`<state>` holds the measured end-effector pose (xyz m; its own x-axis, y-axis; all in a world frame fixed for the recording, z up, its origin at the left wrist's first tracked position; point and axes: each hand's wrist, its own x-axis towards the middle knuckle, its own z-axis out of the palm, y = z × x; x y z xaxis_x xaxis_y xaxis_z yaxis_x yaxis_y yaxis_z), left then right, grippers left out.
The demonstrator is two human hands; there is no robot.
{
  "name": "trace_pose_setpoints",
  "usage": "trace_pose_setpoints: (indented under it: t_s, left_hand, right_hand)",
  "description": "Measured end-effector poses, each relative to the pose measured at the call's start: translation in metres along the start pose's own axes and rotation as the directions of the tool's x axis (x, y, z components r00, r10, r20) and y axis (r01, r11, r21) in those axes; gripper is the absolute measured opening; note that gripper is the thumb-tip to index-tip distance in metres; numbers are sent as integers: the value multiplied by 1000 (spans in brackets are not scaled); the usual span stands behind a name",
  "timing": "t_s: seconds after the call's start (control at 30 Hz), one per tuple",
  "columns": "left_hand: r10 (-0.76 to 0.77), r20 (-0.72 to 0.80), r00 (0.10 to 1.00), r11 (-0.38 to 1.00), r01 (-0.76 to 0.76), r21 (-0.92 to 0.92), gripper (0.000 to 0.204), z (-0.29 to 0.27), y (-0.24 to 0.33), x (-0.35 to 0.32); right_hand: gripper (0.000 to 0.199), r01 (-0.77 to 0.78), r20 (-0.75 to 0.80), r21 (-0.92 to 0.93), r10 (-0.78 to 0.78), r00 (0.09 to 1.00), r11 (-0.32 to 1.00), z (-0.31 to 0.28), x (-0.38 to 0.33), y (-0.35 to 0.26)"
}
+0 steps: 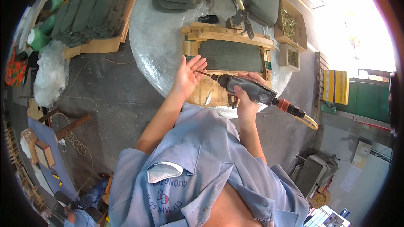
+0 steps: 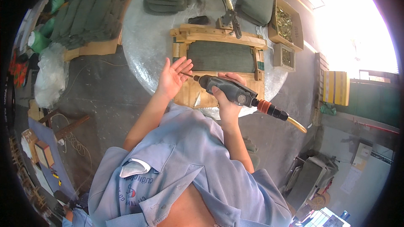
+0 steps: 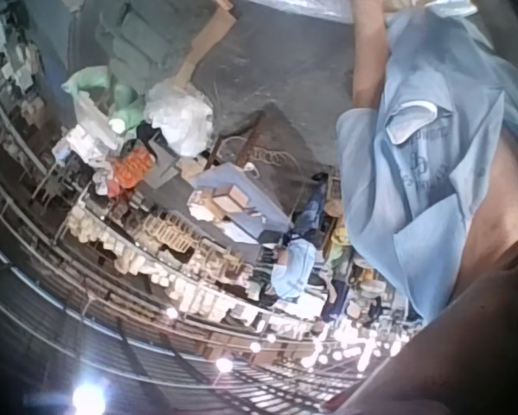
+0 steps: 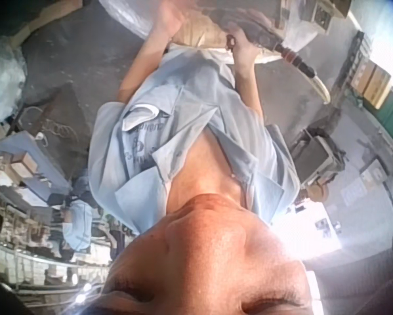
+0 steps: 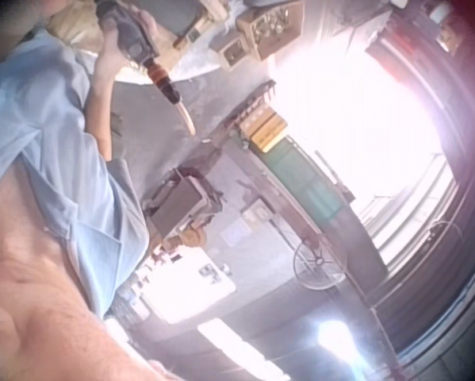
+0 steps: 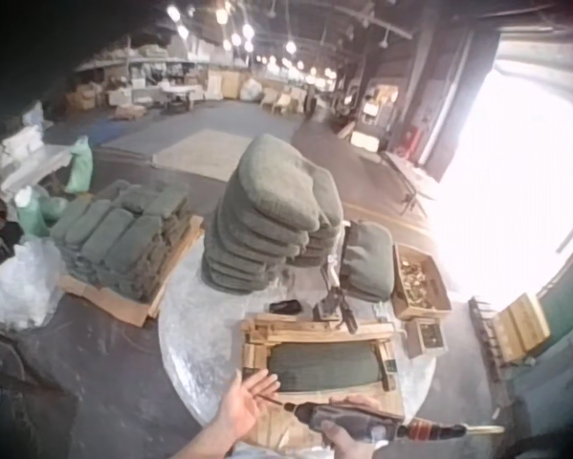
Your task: The person assembles a chair by placing a green cushion onto a wooden frame, securing it with a pneumatic drill and fasteners, and adjusting the frame. The person repeats this process for multiple cushions, stacking the finished units on the table.
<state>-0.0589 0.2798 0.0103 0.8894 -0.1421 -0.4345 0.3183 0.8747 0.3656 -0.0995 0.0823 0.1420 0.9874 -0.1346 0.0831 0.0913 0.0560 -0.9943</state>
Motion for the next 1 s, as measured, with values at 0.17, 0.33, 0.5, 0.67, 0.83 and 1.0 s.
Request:
trace_pose_setpoints:
  t_s: [0.17, 0.33, 0.5, 0.67, 0.83, 1.0]
  left_hand:
    - [7, 2, 1000, 997, -7, -80, 73, 10, 1, -12]
    - [-64, 46, 997, 994, 68, -85, 60, -12, -3, -5]
    - [-248, 251, 936, 928, 304, -215, 37, -30, -6, -2]
    - [-222, 199, 955, 923, 271, -272, 30, -31, -12, 5]
    - [-179, 71, 981, 959, 191, -209, 26, -24, -11, 1]
    - [-108, 16, 994, 991, 109, -80, 26, -17, -5, -5]
  right_hand:
    - [60, 16, -5, -13, -16, 1000, 1000, -2, -7, -2]
    - [61, 68, 13, 45, -69, 998, 997, 2, -6, -13]
    - [61, 95, 0, 50, -95, 995, 994, 0, -1, -17]
    - [62, 109, -21, 36, -108, 994, 993, -4, 2, -12]
    - [59, 94, -24, 29, -93, 995, 995, -1, 2, -14]
    - [59, 61, -19, 34, -60, 998, 998, 0, 4, -16]
